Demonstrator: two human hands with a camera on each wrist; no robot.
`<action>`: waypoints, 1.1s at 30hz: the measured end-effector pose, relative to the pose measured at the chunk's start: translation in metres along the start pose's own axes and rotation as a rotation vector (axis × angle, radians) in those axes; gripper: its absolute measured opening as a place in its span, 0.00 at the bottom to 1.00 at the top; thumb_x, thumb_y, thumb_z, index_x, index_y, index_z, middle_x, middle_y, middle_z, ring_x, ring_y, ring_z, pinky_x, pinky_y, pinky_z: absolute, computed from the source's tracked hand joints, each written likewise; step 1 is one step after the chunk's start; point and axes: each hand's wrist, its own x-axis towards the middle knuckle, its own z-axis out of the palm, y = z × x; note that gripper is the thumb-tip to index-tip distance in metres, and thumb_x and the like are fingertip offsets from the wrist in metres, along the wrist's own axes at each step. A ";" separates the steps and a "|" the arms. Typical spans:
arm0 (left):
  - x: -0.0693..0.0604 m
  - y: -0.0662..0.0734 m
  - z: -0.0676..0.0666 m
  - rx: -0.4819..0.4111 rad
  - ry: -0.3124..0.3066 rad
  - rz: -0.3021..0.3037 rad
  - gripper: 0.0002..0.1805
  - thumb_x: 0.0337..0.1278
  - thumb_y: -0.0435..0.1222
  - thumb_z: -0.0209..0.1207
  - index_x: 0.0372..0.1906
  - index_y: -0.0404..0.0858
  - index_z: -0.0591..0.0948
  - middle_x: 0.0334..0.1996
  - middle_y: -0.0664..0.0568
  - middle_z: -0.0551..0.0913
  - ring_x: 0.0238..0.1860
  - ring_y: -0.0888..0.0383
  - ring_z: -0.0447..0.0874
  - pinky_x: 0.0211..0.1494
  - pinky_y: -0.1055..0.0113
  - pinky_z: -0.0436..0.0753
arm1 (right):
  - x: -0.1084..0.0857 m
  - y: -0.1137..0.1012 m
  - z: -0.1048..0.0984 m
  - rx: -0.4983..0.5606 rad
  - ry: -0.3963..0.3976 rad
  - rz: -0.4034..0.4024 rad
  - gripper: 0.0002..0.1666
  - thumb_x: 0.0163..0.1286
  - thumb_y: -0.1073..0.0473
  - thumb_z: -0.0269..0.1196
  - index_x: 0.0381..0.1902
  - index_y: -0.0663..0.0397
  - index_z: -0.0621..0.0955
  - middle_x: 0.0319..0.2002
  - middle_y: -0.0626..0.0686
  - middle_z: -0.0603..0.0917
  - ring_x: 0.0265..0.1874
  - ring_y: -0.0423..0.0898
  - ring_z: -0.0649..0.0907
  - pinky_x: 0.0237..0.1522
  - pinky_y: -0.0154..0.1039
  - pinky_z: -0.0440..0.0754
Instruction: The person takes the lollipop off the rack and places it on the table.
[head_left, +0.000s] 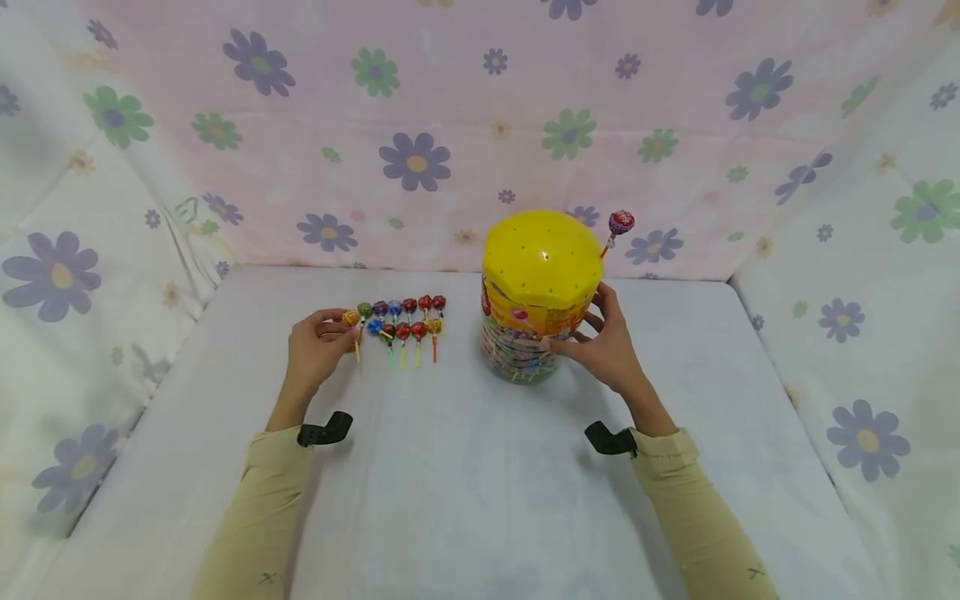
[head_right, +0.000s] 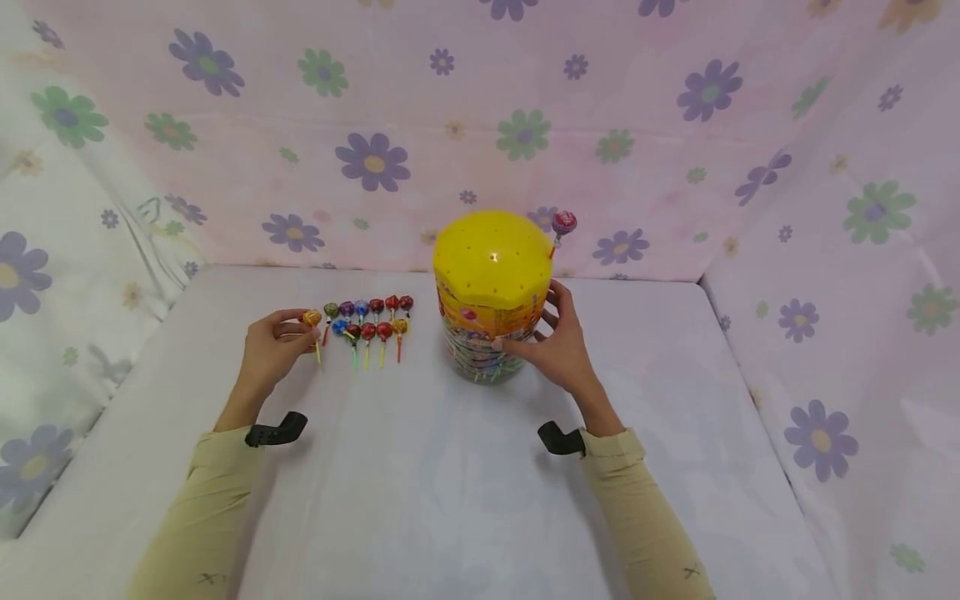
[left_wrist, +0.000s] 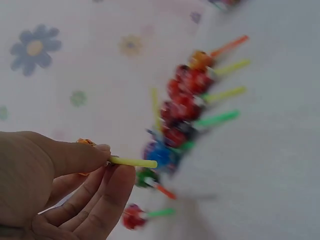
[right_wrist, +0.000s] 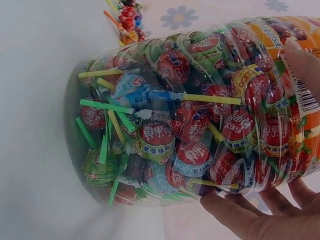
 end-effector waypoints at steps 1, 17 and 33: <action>0.000 -0.006 0.001 0.016 0.004 -0.028 0.25 0.66 0.30 0.63 0.65 0.24 0.74 0.48 0.27 0.83 0.30 0.75 0.82 0.37 0.74 0.88 | 0.000 0.000 0.000 0.001 -0.001 -0.001 0.61 0.58 0.61 0.77 0.79 0.44 0.52 0.74 0.59 0.62 0.72 0.65 0.68 0.65 0.61 0.77; 0.013 -0.032 0.016 0.287 0.122 -0.002 0.21 0.57 0.28 0.66 0.54 0.21 0.81 0.36 0.29 0.87 0.33 0.44 0.89 0.24 0.82 0.75 | 0.000 -0.001 0.000 -0.001 -0.004 0.029 0.62 0.58 0.62 0.77 0.80 0.43 0.52 0.75 0.57 0.62 0.72 0.64 0.68 0.65 0.60 0.77; 0.008 -0.002 0.010 0.273 0.080 0.126 0.22 0.62 0.32 0.66 0.57 0.23 0.80 0.44 0.30 0.85 0.44 0.36 0.87 0.43 0.56 0.88 | -0.001 -0.002 0.002 0.011 0.002 0.036 0.61 0.59 0.62 0.77 0.80 0.43 0.52 0.75 0.57 0.62 0.73 0.63 0.68 0.66 0.60 0.76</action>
